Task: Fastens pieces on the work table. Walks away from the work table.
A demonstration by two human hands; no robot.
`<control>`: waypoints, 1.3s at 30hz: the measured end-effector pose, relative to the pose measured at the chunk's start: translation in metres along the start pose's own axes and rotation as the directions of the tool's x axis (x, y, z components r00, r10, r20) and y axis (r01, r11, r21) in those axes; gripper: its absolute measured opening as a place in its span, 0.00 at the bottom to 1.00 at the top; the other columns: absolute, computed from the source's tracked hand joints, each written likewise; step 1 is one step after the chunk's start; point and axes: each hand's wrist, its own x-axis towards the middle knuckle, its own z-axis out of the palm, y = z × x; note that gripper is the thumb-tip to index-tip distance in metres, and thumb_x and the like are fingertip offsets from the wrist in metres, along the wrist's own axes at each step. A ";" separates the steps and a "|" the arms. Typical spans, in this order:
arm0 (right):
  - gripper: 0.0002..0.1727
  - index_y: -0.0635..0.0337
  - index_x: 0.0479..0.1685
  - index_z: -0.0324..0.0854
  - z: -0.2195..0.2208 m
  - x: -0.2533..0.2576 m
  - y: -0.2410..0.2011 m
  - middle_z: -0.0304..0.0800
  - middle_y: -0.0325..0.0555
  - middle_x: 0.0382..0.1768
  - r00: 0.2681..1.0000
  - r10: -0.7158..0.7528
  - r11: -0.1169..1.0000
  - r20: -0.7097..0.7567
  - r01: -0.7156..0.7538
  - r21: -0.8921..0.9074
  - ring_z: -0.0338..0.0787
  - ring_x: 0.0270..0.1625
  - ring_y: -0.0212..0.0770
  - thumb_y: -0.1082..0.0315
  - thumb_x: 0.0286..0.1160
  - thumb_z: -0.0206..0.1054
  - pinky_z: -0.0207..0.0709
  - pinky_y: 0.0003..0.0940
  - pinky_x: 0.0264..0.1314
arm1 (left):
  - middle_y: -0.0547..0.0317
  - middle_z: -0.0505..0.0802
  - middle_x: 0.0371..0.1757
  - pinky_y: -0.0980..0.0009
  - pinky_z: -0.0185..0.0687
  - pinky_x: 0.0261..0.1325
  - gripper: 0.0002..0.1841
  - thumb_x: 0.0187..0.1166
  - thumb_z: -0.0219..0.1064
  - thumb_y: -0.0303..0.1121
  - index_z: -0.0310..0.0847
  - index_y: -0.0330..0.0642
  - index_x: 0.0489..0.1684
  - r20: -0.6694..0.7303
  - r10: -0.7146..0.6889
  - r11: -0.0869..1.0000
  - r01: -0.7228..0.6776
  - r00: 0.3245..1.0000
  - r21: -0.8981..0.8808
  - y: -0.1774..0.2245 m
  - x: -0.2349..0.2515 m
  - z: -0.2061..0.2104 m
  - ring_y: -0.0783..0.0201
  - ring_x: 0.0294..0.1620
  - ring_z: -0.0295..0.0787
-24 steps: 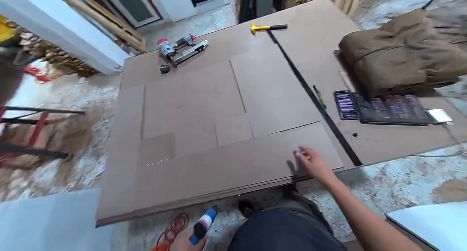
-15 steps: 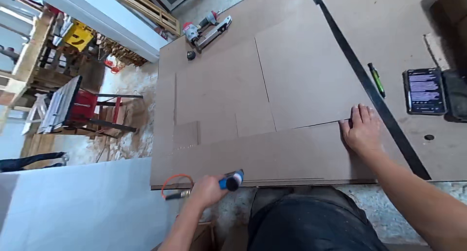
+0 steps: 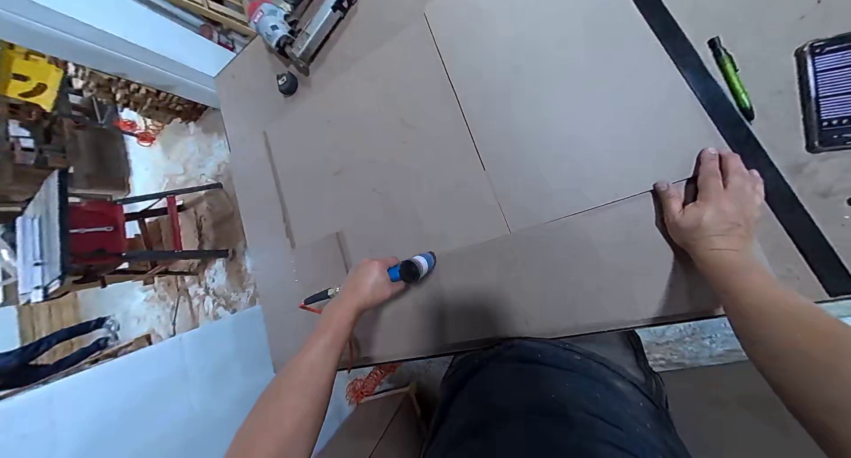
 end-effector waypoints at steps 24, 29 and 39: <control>0.54 0.53 0.94 0.53 0.003 0.003 0.003 0.57 0.64 0.90 1.000 0.027 0.999 0.010 -0.026 -0.032 0.58 0.92 0.65 0.23 0.76 0.39 0.43 0.65 0.93 | 0.58 0.95 0.38 0.47 0.87 0.50 0.19 0.68 0.77 0.49 0.88 0.56 0.54 0.066 0.022 0.999 -0.019 0.998 -0.038 0.045 0.020 -0.007 0.56 0.44 0.93; 0.53 0.52 0.95 0.52 0.005 0.003 0.007 0.55 0.62 0.92 0.999 0.032 0.999 0.007 -0.031 -0.043 0.57 0.93 0.62 0.23 0.77 0.39 0.41 0.62 0.95 | 0.57 0.95 0.38 0.48 0.87 0.52 0.19 0.67 0.77 0.49 0.89 0.55 0.54 0.051 0.033 0.998 -0.030 0.998 -0.051 0.069 0.027 -0.007 0.57 0.45 0.94; 0.54 0.55 0.95 0.51 -0.002 0.004 -0.001 0.56 0.67 0.90 1.000 0.022 1.000 0.022 -0.022 0.010 0.56 0.92 0.67 0.24 0.77 0.40 0.41 0.68 0.93 | 0.58 0.95 0.38 0.49 0.89 0.49 0.18 0.68 0.78 0.48 0.89 0.55 0.54 0.057 0.066 0.994 -0.060 0.996 -0.088 0.123 0.033 -0.020 0.57 0.42 0.94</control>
